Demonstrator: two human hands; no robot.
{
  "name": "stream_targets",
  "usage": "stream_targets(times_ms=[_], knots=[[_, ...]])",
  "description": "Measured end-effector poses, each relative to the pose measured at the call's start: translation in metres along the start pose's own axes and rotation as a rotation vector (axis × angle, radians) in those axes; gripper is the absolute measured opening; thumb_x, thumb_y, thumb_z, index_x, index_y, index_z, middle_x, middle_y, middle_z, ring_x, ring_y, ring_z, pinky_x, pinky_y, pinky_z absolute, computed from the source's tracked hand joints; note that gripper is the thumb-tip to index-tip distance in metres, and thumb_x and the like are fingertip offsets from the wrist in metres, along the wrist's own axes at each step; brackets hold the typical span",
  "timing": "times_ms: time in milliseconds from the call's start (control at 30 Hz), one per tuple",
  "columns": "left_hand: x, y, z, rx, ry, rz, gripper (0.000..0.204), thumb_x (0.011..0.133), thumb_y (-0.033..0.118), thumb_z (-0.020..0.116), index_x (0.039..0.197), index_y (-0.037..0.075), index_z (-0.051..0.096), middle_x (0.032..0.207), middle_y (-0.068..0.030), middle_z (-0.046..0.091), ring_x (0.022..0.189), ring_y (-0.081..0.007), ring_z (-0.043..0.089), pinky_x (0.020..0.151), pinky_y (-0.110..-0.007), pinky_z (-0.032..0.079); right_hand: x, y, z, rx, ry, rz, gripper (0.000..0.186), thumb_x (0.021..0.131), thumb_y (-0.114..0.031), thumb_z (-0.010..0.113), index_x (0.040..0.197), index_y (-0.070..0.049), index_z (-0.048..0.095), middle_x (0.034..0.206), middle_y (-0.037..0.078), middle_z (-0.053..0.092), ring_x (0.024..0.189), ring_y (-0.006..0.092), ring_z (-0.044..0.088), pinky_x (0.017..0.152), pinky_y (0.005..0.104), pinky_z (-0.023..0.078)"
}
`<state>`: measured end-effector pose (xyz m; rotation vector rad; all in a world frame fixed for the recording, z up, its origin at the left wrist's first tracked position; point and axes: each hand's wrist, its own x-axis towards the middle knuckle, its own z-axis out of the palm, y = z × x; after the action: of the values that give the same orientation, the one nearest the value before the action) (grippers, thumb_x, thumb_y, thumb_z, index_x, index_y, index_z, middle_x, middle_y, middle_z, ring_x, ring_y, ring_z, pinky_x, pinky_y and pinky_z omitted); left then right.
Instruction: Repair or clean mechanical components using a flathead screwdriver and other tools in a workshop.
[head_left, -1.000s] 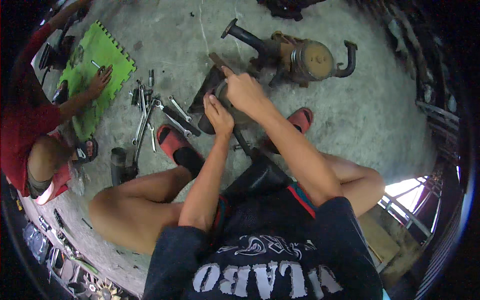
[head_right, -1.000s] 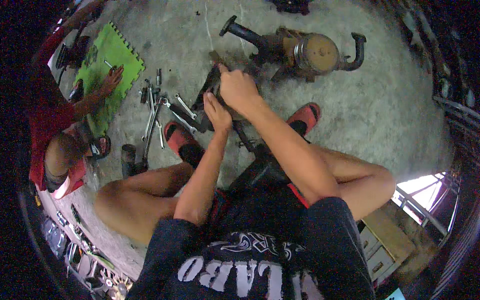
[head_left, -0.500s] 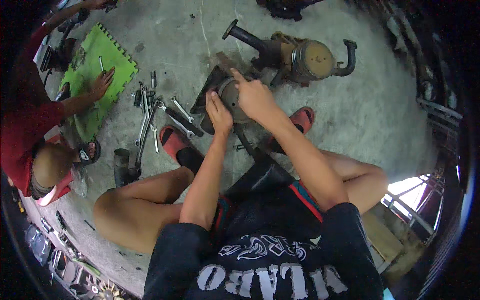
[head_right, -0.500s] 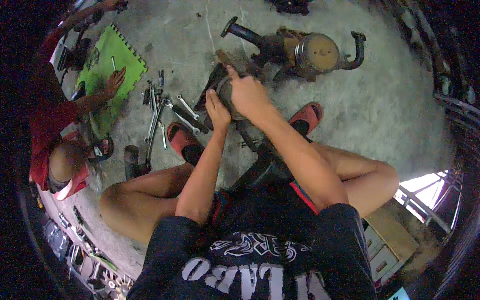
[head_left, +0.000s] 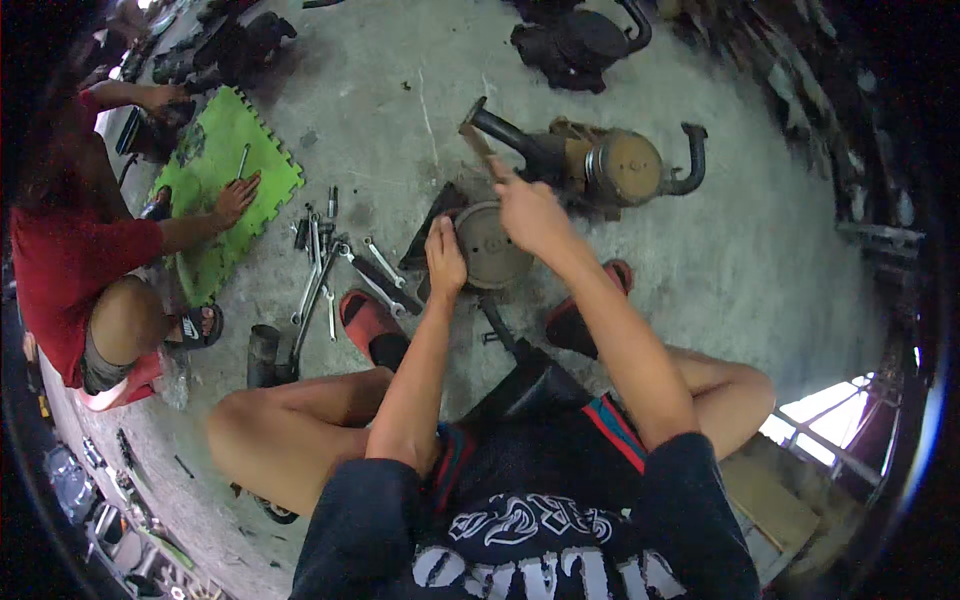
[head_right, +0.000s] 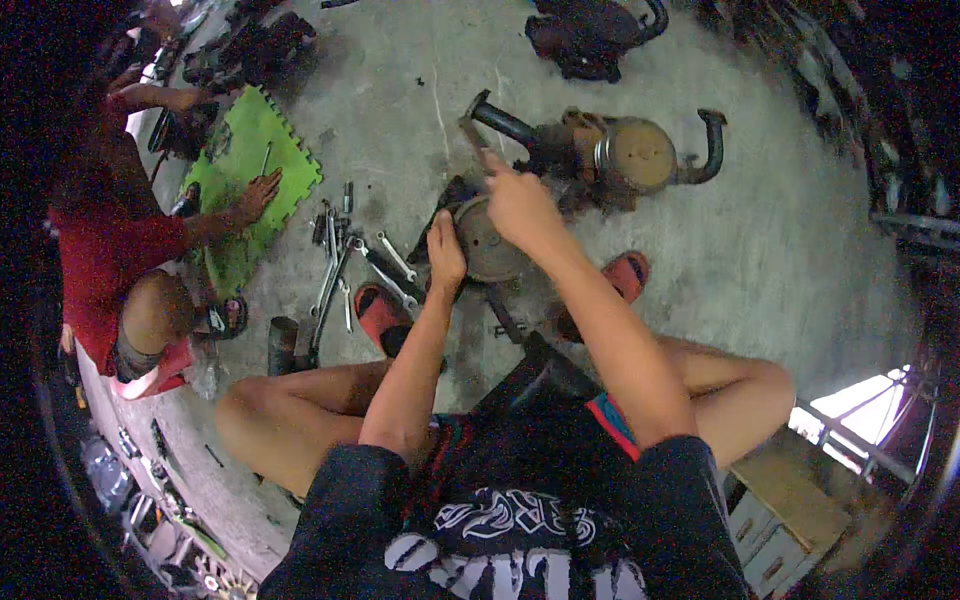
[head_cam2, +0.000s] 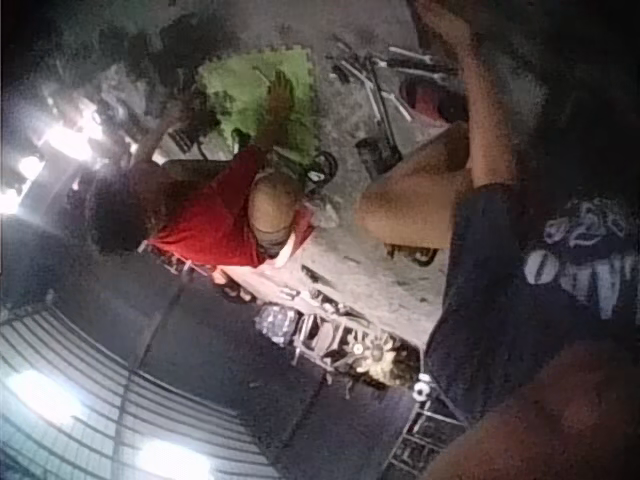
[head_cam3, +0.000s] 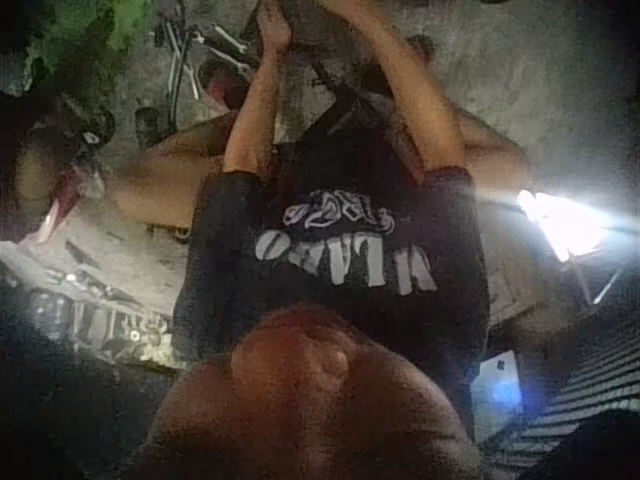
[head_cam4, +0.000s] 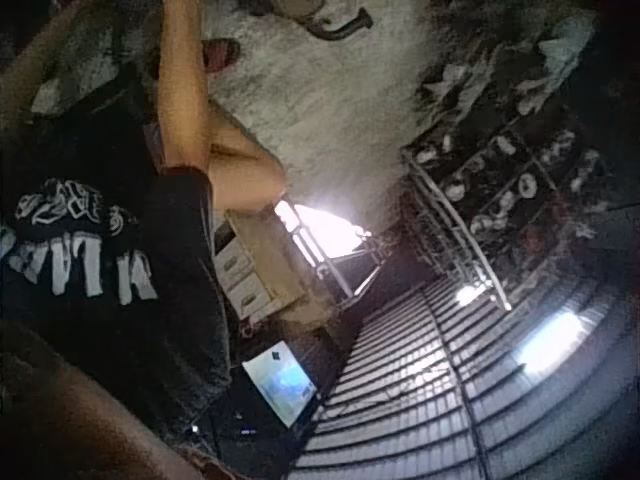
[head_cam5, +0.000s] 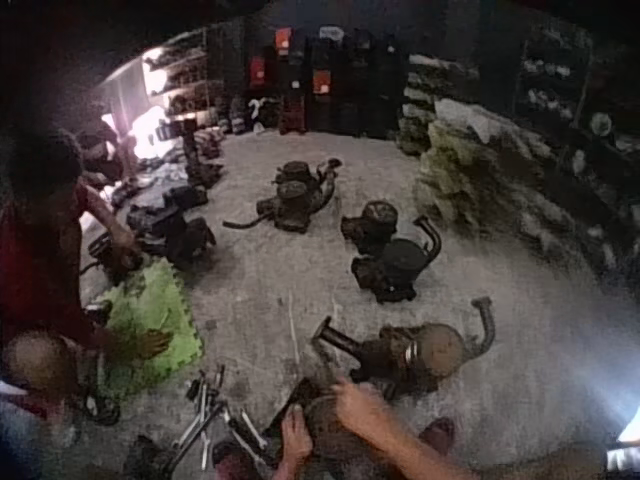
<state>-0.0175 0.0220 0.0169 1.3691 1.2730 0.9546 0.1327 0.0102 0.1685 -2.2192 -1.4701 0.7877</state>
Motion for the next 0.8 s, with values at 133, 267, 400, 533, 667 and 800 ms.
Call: stream_targets(times_ms=[133,267,400,533,667,800], knots=[[0.009,0.010,0.001,0.045,-0.083,-0.034,0.045,0.105,0.030,0.038,0.115,-0.007,0.060,0.116,-0.0275,0.062,0.111,-0.0435,0.057,0.097,-0.041,0.042,-0.065,0.031,-0.023,-0.039,0.104,0.025,0.051,0.098,-0.016,0.048,0.149,-0.017,0.040,0.082,0.031,0.065,0.082,0.0495,0.065,0.078,0.0574,0.051],[0.011,-0.010,-0.006,0.225,0.135,0.186,0.045,0.106,0.032,0.038,0.111,-0.007,0.059,0.110,-0.0271,0.063,0.107,-0.0425,0.058,0.094,-0.043,0.043,-0.101,0.025,0.015,-0.134,0.039,-0.045,0.056,0.099,-0.018,0.049,0.153,-0.018,0.033,0.089,0.031,0.066,0.078,0.0488,0.066,0.076,0.0570,0.053],[0.008,0.030,0.005,0.103,-0.034,-0.036,0.046,0.106,0.032,0.037,0.113,-0.007,0.060,0.112,-0.0265,0.064,0.108,-0.0412,0.059,0.095,-0.042,0.043,-0.050,0.023,0.054,-0.177,-0.006,0.022,0.054,0.097,-0.015,0.049,0.150,-0.014,0.038,0.091,0.031,0.066,0.081,0.0494,0.065,0.076,0.0551,0.053],[0.006,-0.001,0.023,0.069,-0.109,0.043,0.048,0.106,0.035,0.038,0.117,-0.005,0.061,0.114,-0.0255,0.065,0.108,-0.0402,0.060,0.096,-0.041,0.043,0.011,0.046,0.027,-0.188,0.001,-0.150,0.050,0.097,-0.015,0.048,0.146,-0.013,0.043,0.088,0.031,0.066,0.083,0.0515,0.063,0.076,0.0555,0.053],[0.022,-0.005,-0.004,0.046,-0.137,0.035,0.051,0.105,0.038,0.038,0.117,-0.005,0.061,0.114,-0.0275,0.064,0.110,-0.0423,0.059,0.097,-0.043,0.043,-0.048,0.009,0.012,-0.002,0.035,-0.010,0.056,0.097,-0.016,0.051,0.150,-0.016,0.036,0.091,0.033,0.065,0.083,0.0516,0.063,0.075,0.0587,0.051],[0.031,0.000,-0.005,0.129,0.028,-0.007,0.051,0.105,0.037,0.039,0.117,-0.008,0.061,0.113,-0.0303,0.063,0.109,-0.0451,0.057,0.095,-0.045,0.042,-0.134,0.056,0.035,0.083,0.239,-0.109,0.065,0.096,-0.009,0.053,0.155,-0.022,0.028,0.080,0.030,0.061,0.072,0.0491,0.060,0.067,0.0565,0.047]])
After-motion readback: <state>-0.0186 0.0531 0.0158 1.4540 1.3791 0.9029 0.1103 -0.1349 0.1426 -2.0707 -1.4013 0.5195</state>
